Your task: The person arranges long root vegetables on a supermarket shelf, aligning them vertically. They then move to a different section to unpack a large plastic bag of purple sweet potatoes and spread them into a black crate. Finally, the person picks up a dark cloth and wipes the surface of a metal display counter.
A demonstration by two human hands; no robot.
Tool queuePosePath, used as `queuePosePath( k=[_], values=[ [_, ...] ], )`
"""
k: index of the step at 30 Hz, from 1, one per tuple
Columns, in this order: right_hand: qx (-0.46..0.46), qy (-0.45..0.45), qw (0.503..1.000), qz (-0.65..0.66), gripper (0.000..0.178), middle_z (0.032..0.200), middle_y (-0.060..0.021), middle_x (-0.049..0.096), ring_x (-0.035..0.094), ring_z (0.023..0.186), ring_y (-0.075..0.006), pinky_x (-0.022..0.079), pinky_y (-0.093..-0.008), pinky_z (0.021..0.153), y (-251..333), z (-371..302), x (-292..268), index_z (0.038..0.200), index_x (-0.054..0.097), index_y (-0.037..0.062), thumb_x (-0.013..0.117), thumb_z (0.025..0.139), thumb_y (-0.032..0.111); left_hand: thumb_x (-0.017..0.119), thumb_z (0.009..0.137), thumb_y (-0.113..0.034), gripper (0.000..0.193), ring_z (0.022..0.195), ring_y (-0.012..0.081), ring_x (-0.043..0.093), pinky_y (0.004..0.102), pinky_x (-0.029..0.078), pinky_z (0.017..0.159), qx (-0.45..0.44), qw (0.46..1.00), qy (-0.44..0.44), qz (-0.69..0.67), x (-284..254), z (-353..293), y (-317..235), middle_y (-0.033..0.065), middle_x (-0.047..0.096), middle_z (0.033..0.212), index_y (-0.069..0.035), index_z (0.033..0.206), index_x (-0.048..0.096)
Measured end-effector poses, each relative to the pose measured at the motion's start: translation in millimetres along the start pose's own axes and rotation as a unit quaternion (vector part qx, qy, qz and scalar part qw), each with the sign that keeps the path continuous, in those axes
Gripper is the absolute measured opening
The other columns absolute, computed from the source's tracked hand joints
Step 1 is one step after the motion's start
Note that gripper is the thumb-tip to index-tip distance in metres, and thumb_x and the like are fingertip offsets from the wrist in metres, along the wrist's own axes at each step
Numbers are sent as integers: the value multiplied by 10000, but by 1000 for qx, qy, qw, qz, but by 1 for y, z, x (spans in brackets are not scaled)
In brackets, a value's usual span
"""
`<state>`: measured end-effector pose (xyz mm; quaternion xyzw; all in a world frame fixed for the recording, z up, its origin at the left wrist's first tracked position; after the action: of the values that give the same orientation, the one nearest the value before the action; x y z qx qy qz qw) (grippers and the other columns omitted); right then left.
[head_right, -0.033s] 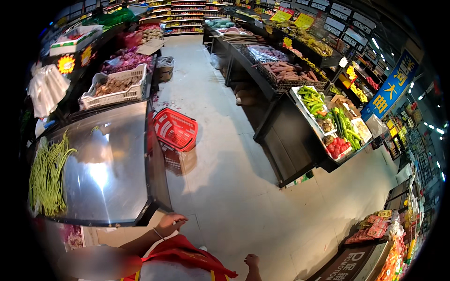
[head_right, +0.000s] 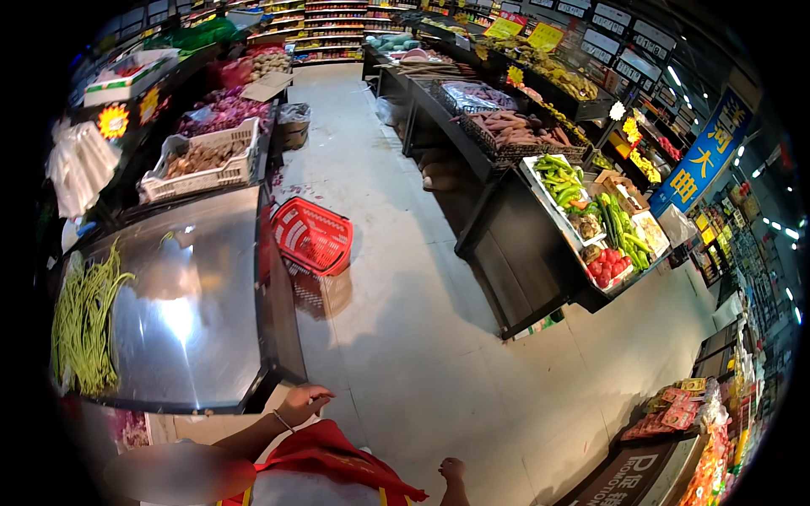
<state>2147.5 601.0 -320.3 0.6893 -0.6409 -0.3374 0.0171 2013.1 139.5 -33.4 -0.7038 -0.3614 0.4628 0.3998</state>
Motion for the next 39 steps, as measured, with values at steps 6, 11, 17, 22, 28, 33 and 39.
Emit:
queuePosePath(
  k=[6,11,17,22,28,33,39],
  values=[
    [-56,91,992,-68,287,776,-131,656,648,610,-184,529,-299,582,93,62,71,983,629,4,574,769,187,622,730,-99,332,914,287,556,369,443,810,123,974,-75,175,-48,116,20,136,569,1013,-71,1058,576],
    [-189,56,941,-275,330,821,-113,664,652,726,-202,504,-302,733,143,175,103,981,646,73,567,741,286,627,735,-144,330,1001,305,502,399,388,892,82,986,-20,142,-98,258,39,135,566,1027,-84,1055,574],
    [-216,2,967,-132,292,768,-89,657,634,698,-189,501,-293,648,385,162,84,989,629,42,567,782,238,626,749,-131,315,981,297,511,378,410,866,199,966,-14,162,-150,438,-20,136,553,1014,-68,1050,557],
    [-271,-55,959,-66,280,776,-98,651,621,690,-176,496,-286,636,536,205,96,1016,614,26,572,798,196,623,763,-135,342,977,281,512,351,427,852,244,958,52,142,-149,558,-64,130,527,1044,-68,1085,530],
    [-389,-117,914,1,238,754,-46,621,562,663,-116,459,-256,625,757,271,85,1020,603,6,567,831,146,633,761,-163,368,959,282,528,353,427,858,115,976,101,153,-182,694,-38,148,516,1040,-71,1100,524],
    [-556,-69,818,133,197,868,-29,598,543,774,-98,454,-236,691,1073,228,29,1025,585,24,581,839,88,653,752,-131,358,889,259,571,346,464,798,79,981,19,179,-271,775,-23,148,518,1030,-68,1087,543],
    [-589,-207,781,-8,411,948,-133,588,573,854,-195,452,-276,774,1294,305,-32,1106,533,-9,676,754,151,651,750,-108,341,864,245,600,330,490,738,-2,998,10,68,-317,878,-10,152,546,1023,-58,1075,560]
  ],
)
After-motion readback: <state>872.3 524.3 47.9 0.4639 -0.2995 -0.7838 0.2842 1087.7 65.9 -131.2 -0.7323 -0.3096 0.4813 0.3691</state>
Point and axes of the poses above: each hand's wrist, its own z-axis towards the middle knuckle, its own x-axis out of the palm, y = z × x, the point moved 7 cm from there along z, towards the middle knuckle
